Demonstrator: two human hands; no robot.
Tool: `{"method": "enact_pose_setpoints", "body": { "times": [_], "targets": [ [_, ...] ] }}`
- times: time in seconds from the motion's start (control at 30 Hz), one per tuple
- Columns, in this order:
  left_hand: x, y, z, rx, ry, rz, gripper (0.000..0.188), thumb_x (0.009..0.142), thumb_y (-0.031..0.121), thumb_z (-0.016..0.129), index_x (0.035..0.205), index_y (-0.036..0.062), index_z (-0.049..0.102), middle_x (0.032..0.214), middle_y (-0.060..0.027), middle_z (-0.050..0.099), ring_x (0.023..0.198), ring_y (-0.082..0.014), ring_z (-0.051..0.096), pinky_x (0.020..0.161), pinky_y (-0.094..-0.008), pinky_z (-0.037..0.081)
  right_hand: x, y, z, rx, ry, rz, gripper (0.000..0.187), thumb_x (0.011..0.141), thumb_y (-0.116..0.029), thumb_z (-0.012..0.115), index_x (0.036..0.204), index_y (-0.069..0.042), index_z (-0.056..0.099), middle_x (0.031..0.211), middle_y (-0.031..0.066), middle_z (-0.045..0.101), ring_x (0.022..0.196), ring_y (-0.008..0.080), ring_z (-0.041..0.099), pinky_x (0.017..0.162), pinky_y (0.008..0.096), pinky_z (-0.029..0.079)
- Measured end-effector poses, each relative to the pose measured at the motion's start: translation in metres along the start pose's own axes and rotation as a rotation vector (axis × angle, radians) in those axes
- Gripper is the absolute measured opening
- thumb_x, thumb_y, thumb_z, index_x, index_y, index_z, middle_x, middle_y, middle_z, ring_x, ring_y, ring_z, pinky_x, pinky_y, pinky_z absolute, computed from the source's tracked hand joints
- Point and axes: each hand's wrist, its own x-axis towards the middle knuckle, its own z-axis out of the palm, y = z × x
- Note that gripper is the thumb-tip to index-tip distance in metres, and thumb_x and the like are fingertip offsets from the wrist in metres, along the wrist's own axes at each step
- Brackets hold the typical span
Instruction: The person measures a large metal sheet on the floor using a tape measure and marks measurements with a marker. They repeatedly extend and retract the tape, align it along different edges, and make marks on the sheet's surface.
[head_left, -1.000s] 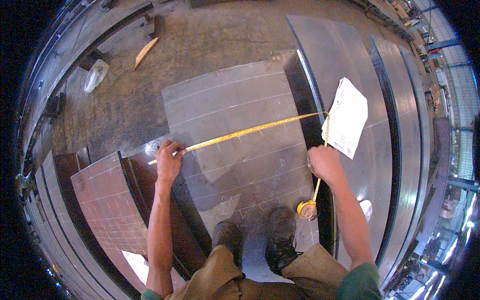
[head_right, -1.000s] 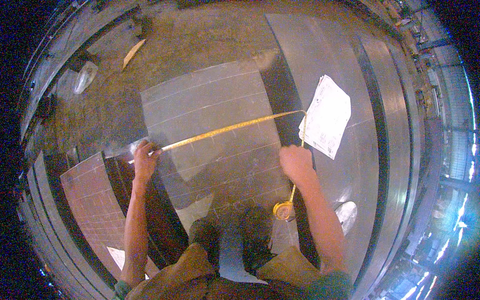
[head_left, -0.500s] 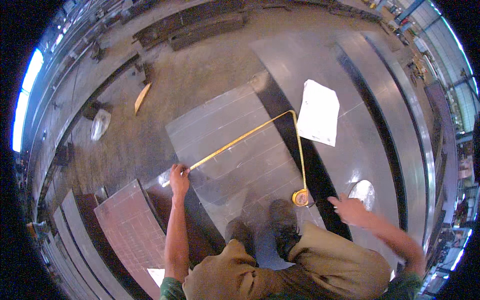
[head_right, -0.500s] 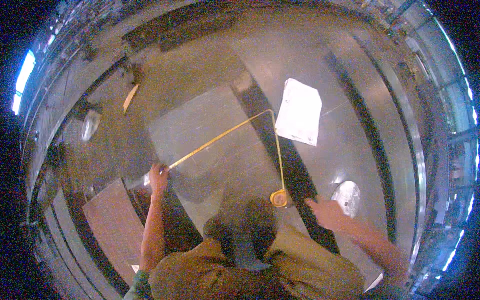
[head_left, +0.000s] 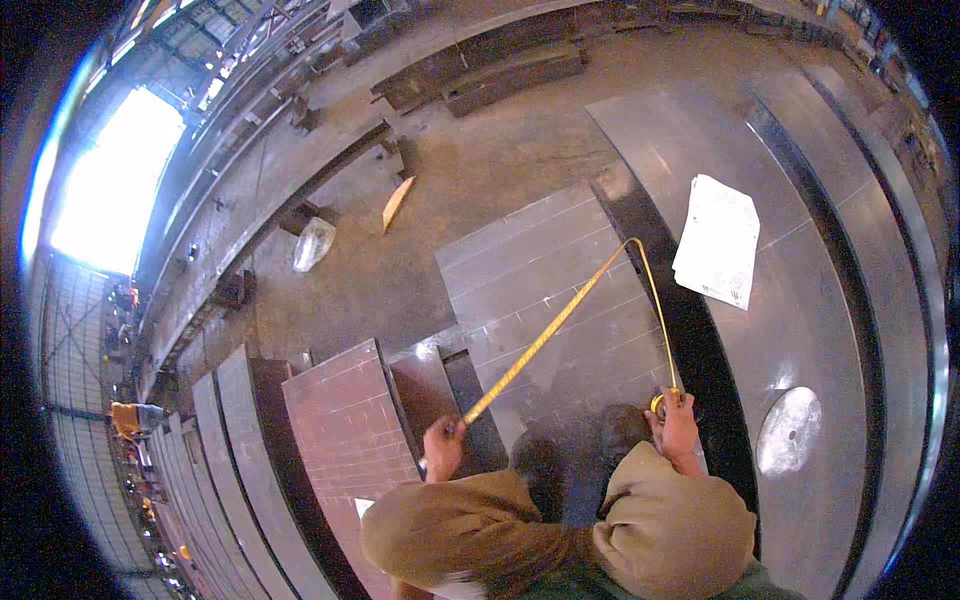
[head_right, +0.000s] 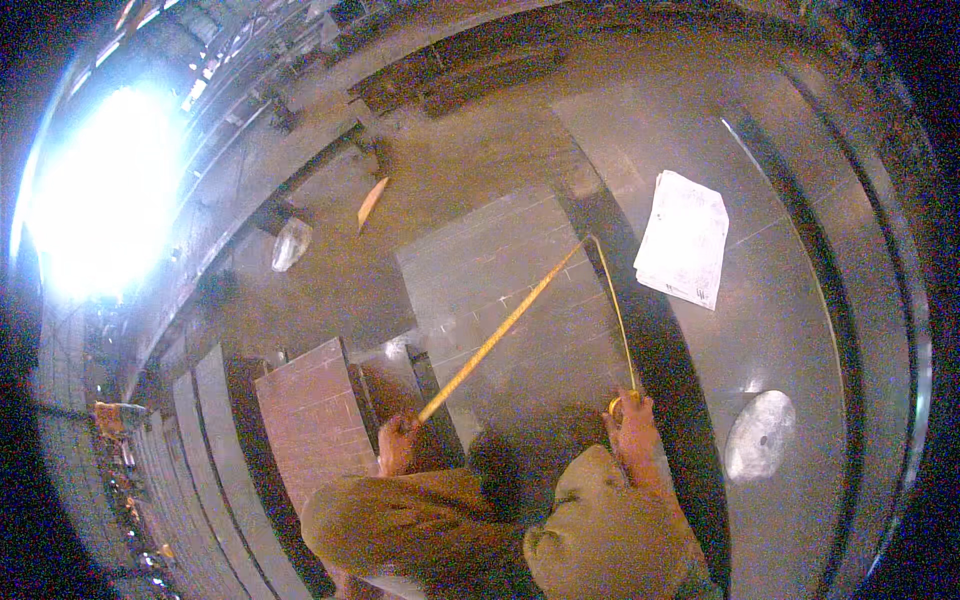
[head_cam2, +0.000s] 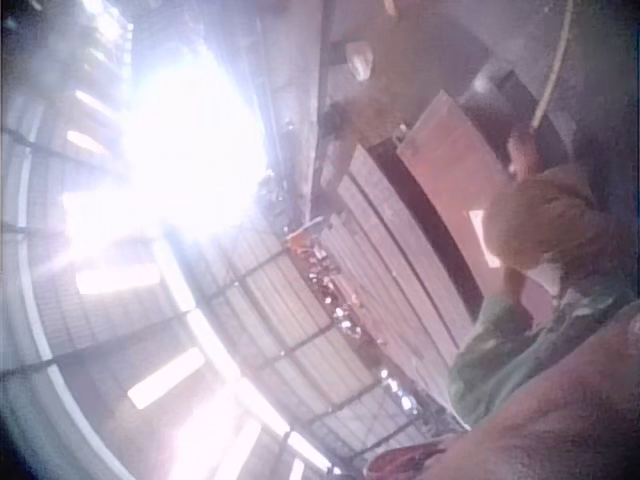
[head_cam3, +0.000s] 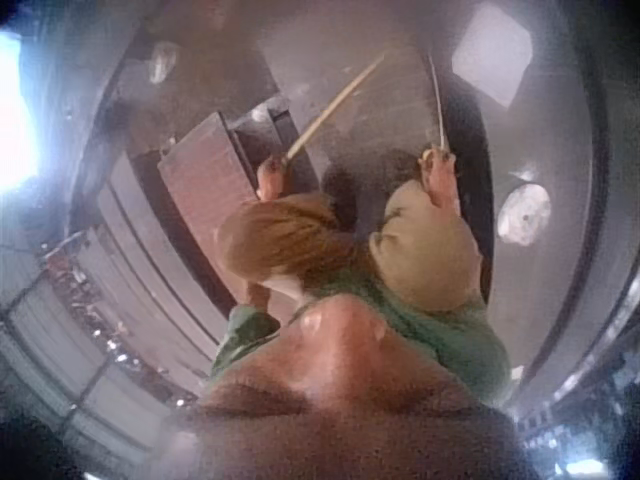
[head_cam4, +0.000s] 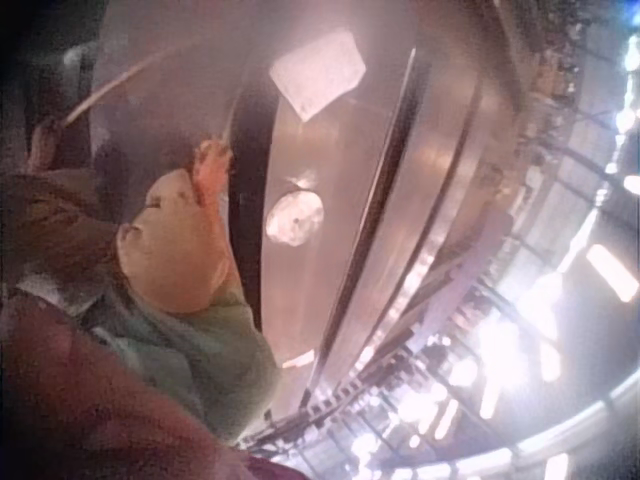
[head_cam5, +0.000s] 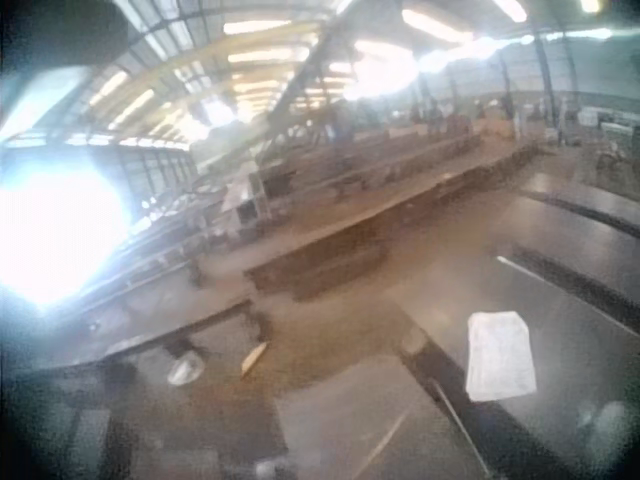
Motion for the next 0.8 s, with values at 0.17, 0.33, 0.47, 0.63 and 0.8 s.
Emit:
{"method": "enact_pose_setpoints", "body": {
  "times": [0.17, 0.33, 0.47, 0.63, 0.8],
  "targets": [
    [-0.044, -0.115, 0.024, -0.171, -0.205, -0.262, 0.019, 0.089, 0.021, 0.072, 0.094, 0.0025, 0.069, 0.078, -0.0094, 0.069, 0.070, -0.0167, 0.064, 0.063, -0.0336, 0.050, 0.002, 0.020, 0.010, -0.013, 0.089, -0.145, 0.052, 0.084, -0.027, 0.074, 0.132, -0.017, 0.056, 0.123, 0.0210, 0.049, 0.102, 0.0411, 0.060, 0.080, 0.0477, 0.054],
    [-0.050, -0.113, -0.023, -0.116, -0.247, -0.157, 0.019, 0.092, 0.021, 0.071, 0.098, 0.0036, 0.068, 0.076, -0.0036, 0.068, 0.065, -0.0123, 0.063, 0.056, -0.0298, 0.051, 0.024, 0.015, -0.027, 0.159, -0.007, -0.261, 0.042, 0.090, -0.026, 0.063, 0.130, -0.014, 0.057, 0.113, 0.0204, 0.057, 0.097, 0.0388, 0.062, 0.082, 0.0462, 0.053],
    [-0.017, -0.094, -0.072, -0.531, -0.079, -0.030, 0.020, 0.094, 0.022, 0.068, 0.106, 0.0071, 0.062, 0.074, -0.0023, 0.062, 0.059, -0.0120, 0.056, 0.050, -0.0292, 0.048, 0.044, -0.005, -0.051, 0.666, -0.247, -0.315, 0.043, 0.095, -0.034, 0.057, 0.129, -0.006, 0.058, 0.116, 0.0206, 0.064, 0.104, 0.0365, 0.063, 0.092, 0.0470, 0.050],
    [0.037, 0.062, -0.157, -0.039, -0.199, -0.198, 0.018, 0.097, 0.024, 0.063, 0.106, 0.0089, 0.063, 0.067, 0.0037, 0.055, 0.050, -0.0085, 0.048, 0.044, -0.0257, 0.039, 0.045, -0.047, -0.033, 1.674, -0.668, 0.166, 0.045, 0.102, -0.041, 0.036, 0.125, -0.009, 0.057, 0.107, 0.0139, 0.067, 0.092, 0.0242, 0.067, 0.081, 0.0368, 0.055],
    [0.050, 0.135, -0.185, 0.217, -0.092, -0.102, 0.015, 0.098, 0.018, 0.060, 0.096, 0.0046, 0.067, 0.060, 0.0022, 0.053, 0.048, -0.0078, 0.047, 0.043, -0.0265, 0.036, 0.044, -0.052, -0.034, 1.696, -0.803, 0.182, 0.056, 0.104, -0.052, 0.028, 0.127, -0.009, 0.055, 0.109, 0.0148, 0.067, 0.086, 0.0242, 0.069, 0.066, 0.0315, 0.056]
  ]
}}
